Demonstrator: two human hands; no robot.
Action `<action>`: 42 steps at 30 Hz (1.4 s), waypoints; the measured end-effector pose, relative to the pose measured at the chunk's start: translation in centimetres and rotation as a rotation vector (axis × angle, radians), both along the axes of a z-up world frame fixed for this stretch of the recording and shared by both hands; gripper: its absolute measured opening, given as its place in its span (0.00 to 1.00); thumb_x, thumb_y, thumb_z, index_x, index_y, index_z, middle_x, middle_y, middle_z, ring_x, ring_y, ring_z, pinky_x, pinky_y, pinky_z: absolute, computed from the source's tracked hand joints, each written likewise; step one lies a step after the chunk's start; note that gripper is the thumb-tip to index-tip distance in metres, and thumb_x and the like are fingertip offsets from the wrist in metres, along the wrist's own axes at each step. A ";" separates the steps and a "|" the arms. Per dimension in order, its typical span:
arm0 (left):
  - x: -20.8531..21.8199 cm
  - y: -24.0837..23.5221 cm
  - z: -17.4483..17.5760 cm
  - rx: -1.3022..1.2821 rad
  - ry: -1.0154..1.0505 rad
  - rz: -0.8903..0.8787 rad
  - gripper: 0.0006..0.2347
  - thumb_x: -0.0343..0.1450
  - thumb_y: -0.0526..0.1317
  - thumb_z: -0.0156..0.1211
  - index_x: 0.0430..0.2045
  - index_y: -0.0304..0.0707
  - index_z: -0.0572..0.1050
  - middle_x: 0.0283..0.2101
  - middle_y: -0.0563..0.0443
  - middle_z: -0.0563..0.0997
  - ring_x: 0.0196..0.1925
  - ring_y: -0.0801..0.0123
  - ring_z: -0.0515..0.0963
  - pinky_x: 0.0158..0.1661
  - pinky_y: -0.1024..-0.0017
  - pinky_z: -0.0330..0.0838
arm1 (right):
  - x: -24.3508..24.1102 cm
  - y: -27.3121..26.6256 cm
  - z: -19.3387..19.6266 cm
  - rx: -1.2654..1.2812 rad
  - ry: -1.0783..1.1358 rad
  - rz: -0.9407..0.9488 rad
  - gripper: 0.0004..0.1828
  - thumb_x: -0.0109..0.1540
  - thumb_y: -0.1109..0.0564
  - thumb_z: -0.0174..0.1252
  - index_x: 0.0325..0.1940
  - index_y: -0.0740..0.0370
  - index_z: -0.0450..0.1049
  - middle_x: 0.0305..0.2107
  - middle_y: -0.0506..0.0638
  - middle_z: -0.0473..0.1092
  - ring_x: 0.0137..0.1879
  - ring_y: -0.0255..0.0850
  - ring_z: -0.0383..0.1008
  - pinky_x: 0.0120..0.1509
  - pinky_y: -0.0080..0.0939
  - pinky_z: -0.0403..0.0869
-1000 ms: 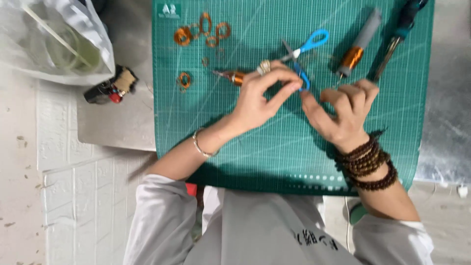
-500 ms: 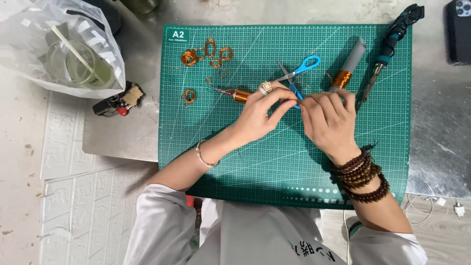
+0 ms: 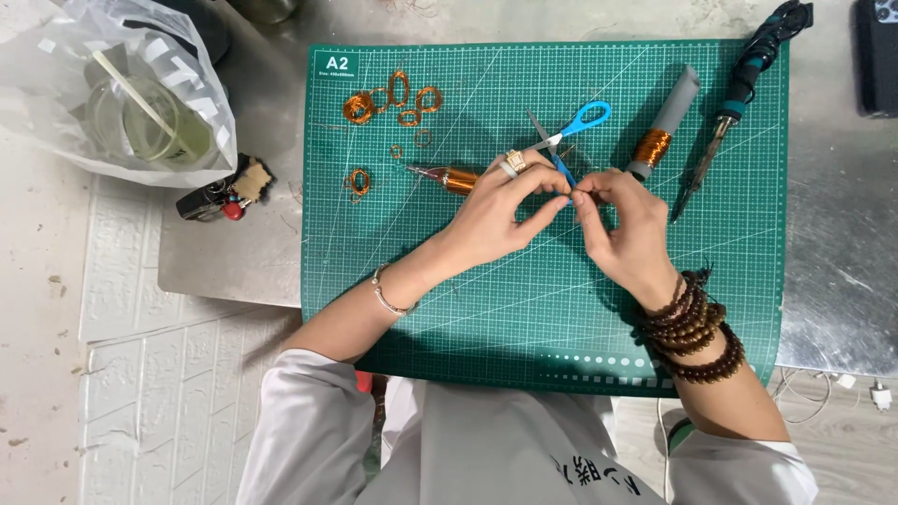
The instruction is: Assembling small copper components and twisting thin wires on a cutting mat using scissors
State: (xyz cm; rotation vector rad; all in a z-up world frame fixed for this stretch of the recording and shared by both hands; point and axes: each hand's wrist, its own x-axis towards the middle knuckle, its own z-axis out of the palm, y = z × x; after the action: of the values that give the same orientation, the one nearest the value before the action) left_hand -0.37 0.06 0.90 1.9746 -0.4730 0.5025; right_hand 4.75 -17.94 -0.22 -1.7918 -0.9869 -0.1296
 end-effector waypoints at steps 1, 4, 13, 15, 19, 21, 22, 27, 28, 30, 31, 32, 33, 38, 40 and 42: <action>0.1 0.0 -0.2 -0.001 0.003 0.001 0.04 0.67 0.32 0.56 0.32 0.36 0.73 0.32 0.51 0.73 0.35 0.64 0.76 0.39 0.68 0.66 | -0.1 0.1 0.2 -0.001 0.003 0.001 0.02 0.63 0.70 0.51 0.38 0.71 0.69 0.23 0.56 0.68 0.28 0.49 0.71 0.34 0.43 0.70; 0.2 0.0 -0.7 0.018 -0.022 0.027 0.03 0.68 0.32 0.55 0.32 0.36 0.73 0.32 0.51 0.73 0.34 0.64 0.76 0.38 0.69 0.66 | -0.3 0.3 0.5 -0.010 0.047 0.018 0.03 0.64 0.69 0.50 0.37 0.72 0.69 0.20 0.55 0.68 0.25 0.49 0.71 0.32 0.42 0.69; 0.1 -0.6 -0.6 0.211 -0.136 0.144 0.03 0.68 0.34 0.54 0.31 0.38 0.73 0.31 0.54 0.71 0.33 0.65 0.75 0.37 0.71 0.63 | -0.1 0.3 0.5 -0.003 0.000 -0.008 0.02 0.62 0.69 0.54 0.35 0.70 0.70 0.18 0.54 0.68 0.25 0.48 0.70 0.30 0.38 0.68; 0.2 -0.7 -0.4 0.229 -0.182 0.177 0.03 0.69 0.35 0.51 0.30 0.38 0.73 0.30 0.54 0.70 0.31 0.65 0.74 0.36 0.71 0.63 | -0.1 0.3 0.7 -0.017 -0.019 -0.033 0.02 0.62 0.69 0.55 0.34 0.71 0.71 0.17 0.54 0.67 0.24 0.47 0.69 0.29 0.38 0.67; 0.3 -0.8 -0.7 0.280 -0.241 0.210 0.04 0.70 0.35 0.49 0.30 0.39 0.73 0.29 0.54 0.70 0.30 0.66 0.74 0.35 0.72 0.62 | -0.3 0.5 0.6 -0.063 -0.138 -0.064 0.03 0.63 0.66 0.54 0.34 0.68 0.70 0.17 0.53 0.66 0.23 0.46 0.68 0.26 0.38 0.66; 0.4 -0.7 -0.6 0.261 -0.204 0.183 0.05 0.70 0.35 0.49 0.28 0.37 0.73 0.28 0.54 0.71 0.30 0.65 0.75 0.34 0.72 0.62 | -0.3 0.5 0.6 -0.150 -0.304 -0.102 0.04 0.64 0.64 0.54 0.34 0.64 0.71 0.17 0.49 0.66 0.23 0.43 0.69 0.26 0.37 0.67; 0.4 -0.6 -0.8 0.261 -0.204 0.183 0.05 0.70 0.35 0.49 0.28 0.37 0.73 0.28 0.54 0.71 0.30 0.65 0.75 0.34 0.72 0.62 | -0.3 0.5 0.6 -0.149 -0.304 -0.102 0.04 0.64 0.64 0.54 0.34 0.64 0.71 0.17 0.49 0.66 0.23 0.43 0.69 0.26 0.37 0.67; 0.5 -0.5 -1.0 0.243 -0.186 0.156 0.03 0.68 0.34 0.52 0.28 0.37 0.73 0.29 0.52 0.71 0.31 0.63 0.75 0.35 0.71 0.62 | -0.4 0.5 0.6 -0.206 -0.454 -0.163 0.03 0.63 0.63 0.55 0.35 0.62 0.71 0.18 0.45 0.64 0.21 0.38 0.67 0.26 0.33 0.66; 0.6 -0.5 -0.9 0.243 -0.186 0.157 0.03 0.68 0.34 0.52 0.28 0.37 0.73 0.29 0.52 0.71 0.31 0.63 0.75 0.35 0.71 0.62 | -0.4 0.5 0.5 -0.206 -0.454 -0.163 0.03 0.63 0.63 0.55 0.35 0.62 0.71 0.18 0.45 0.64 0.21 0.38 0.67 0.26 0.33 0.66; 0.5 -0.6 -0.7 0.264 -0.215 0.155 0.03 0.68 0.34 0.51 0.26 0.38 0.72 0.29 0.53 0.70 0.30 0.63 0.74 0.35 0.71 0.62 | -0.5 0.5 0.4 -0.261 -0.550 -0.220 0.01 0.63 0.62 0.54 0.36 0.61 0.71 0.23 0.46 0.66 0.23 0.38 0.67 0.25 0.31 0.67; 0.5 -0.6 -0.6 0.264 -0.217 0.155 0.03 0.68 0.34 0.51 0.26 0.38 0.72 0.29 0.53 0.70 0.30 0.63 0.74 0.35 0.71 0.62 | -0.6 0.6 0.8 -0.261 -0.552 -0.221 0.01 0.63 0.62 0.54 0.36 0.61 0.71 0.23 0.46 0.66 0.23 0.38 0.67 0.25 0.31 0.67; 0.4 -0.5 -0.5 0.243 -0.199 0.139 0.03 0.68 0.33 0.50 0.25 0.37 0.72 0.29 0.52 0.70 0.30 0.63 0.74 0.35 0.70 0.62 | -0.6 0.7 1.3 -0.272 -0.618 -0.252 0.00 0.62 0.63 0.55 0.36 0.62 0.71 0.28 0.48 0.66 0.25 0.38 0.67 0.27 0.31 0.69; 0.3 -0.5 -0.3 0.222 -0.181 0.123 0.03 0.68 0.33 0.50 0.25 0.37 0.72 0.29 0.52 0.70 0.30 0.64 0.74 0.35 0.70 0.62 | -0.7 0.8 1.8 -0.283 -0.685 -0.284 0.01 0.61 0.64 0.55 0.36 0.62 0.71 0.33 0.50 0.67 0.28 0.39 0.68 0.29 0.32 0.70; 0.6 -0.3 -0.9 0.201 -0.184 0.095 0.03 0.68 0.34 0.50 0.24 0.39 0.72 0.29 0.54 0.68 0.29 0.65 0.72 0.35 0.71 0.60 | -0.6 0.9 1.7 -0.241 -0.649 -0.256 0.04 0.59 0.68 0.55 0.36 0.64 0.70 0.38 0.52 0.68 0.33 0.42 0.71 0.30 0.33 0.71; 0.6 -0.2 -1.1 0.194 -0.177 0.092 0.03 0.68 0.34 0.50 0.25 0.40 0.72 0.29 0.55 0.68 0.29 0.65 0.72 0.35 0.71 0.59 | -0.5 0.9 1.7 -0.239 -0.630 -0.250 0.04 0.59 0.68 0.55 0.36 0.64 0.71 0.37 0.52 0.68 0.34 0.42 0.72 0.30 0.33 0.72; 0.7 -0.1 -1.1 0.168 -0.156 0.087 0.03 0.68 0.34 0.51 0.25 0.40 0.72 0.30 0.54 0.68 0.29 0.66 0.72 0.34 0.71 0.60 | -0.3 1.0 1.6 -0.218 -0.542 -0.185 0.03 0.61 0.67 0.55 0.37 0.64 0.72 0.35 0.52 0.70 0.31 0.43 0.72 0.29 0.34 0.70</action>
State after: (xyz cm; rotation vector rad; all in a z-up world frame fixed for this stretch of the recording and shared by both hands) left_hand 0.34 -0.01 -0.23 2.1332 -0.5423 0.6947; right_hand 4.47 -16.97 1.41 -2.0992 -1.2437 -0.6738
